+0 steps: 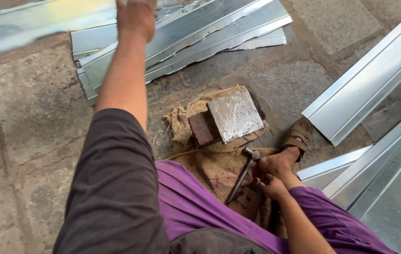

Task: The person sits on the floor and uses a hammer to repeatedly strike a long metal sheet placed on a small metal block. They adjust the sheet's position multiple times to work on different sections along its length. Another person is visible in the background working on a separate metal piece.

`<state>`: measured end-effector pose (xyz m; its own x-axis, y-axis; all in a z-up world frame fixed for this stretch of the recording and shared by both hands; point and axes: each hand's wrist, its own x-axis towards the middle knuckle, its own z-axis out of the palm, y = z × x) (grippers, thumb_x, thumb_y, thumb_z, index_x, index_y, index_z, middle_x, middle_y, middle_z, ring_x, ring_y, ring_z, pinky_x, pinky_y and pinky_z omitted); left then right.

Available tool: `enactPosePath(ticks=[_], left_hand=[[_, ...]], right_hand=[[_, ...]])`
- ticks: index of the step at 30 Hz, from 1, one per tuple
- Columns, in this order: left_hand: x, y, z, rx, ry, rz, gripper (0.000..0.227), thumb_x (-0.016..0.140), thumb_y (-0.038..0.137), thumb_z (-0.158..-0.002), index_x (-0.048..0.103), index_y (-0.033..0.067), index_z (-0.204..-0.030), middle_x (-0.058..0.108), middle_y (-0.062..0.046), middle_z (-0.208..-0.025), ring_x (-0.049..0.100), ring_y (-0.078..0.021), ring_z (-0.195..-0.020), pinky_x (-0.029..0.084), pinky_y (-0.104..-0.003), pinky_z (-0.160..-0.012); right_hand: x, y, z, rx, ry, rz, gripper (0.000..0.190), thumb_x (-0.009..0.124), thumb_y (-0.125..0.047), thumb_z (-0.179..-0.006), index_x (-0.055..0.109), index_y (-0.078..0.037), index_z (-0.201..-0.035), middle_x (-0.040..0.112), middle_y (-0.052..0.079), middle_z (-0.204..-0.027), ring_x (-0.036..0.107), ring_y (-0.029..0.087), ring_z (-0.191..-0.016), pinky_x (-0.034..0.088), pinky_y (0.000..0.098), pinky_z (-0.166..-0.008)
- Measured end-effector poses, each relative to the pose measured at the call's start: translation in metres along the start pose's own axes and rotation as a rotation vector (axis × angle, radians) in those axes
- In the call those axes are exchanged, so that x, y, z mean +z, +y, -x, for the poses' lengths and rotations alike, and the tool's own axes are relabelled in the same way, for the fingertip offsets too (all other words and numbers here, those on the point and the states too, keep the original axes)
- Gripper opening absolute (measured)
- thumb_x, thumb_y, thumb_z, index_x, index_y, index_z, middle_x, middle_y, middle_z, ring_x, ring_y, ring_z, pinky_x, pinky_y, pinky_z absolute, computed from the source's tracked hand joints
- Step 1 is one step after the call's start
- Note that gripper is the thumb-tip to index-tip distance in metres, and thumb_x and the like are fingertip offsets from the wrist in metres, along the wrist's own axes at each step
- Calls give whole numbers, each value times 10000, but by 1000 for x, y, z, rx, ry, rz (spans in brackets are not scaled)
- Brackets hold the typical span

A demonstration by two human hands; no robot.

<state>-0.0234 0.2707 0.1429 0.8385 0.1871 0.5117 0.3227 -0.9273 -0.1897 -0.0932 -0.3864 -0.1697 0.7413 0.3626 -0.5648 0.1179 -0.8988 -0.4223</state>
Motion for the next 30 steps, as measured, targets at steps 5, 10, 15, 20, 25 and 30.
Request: enactPosePath(ticks=[5,10,15,20,25,30], left_hand=[[27,126,55,-238,-526,471,436,593,237,-988,555,222,-1422,629,-232,-1257,616,-402,-1148,459,-531,-1036],[32,229,183,-322,-928,773,427,569,351,-1025,592,207,-1427,669,-122,-1396,594,-309,-1337,375,-486,-1233],[58,281,274,-359,-170,695,439,646,371,-970,625,133,-1339,552,-153,-1524,470,-388,-1445,250,-545,-1249],[93,292,268,-395,-184,590,585,576,479,-972,585,117,-1431,464,-162,-1574,354,-383,-1494,190,-567,-1227],[92,315,237,-267,-212,712,673,424,549,-1082,484,60,-1541,293,-197,-1687,181,-374,-1582,79,-562,-1267],[94,332,232,-149,-354,553,723,313,617,-1071,474,101,-1550,270,-112,-1722,141,-330,-1610,-46,-606,-1259]], right_hand=[[9,6,2,-23,2,-8,416,739,-385,-852,708,-70,-1121,776,176,-1010,746,326,-960,579,399,-869],[-3,8,-2,-30,-11,20,443,750,-418,-860,711,-73,-1136,771,175,-1023,740,322,-965,574,401,-871],[-19,6,-20,-189,199,-175,425,729,-351,-871,676,-63,-1179,751,192,-1003,738,335,-881,581,421,-793],[-62,33,-46,5,244,-652,347,721,-285,-946,713,-9,-1156,728,152,-871,662,209,-645,559,375,-591],[-105,72,-77,198,428,-1320,302,678,-217,-956,611,-22,-1178,659,80,-836,585,143,-549,544,311,-509],[-135,135,-121,264,623,-1585,326,672,-153,-975,553,29,-1218,637,108,-885,565,182,-598,488,349,-522]])
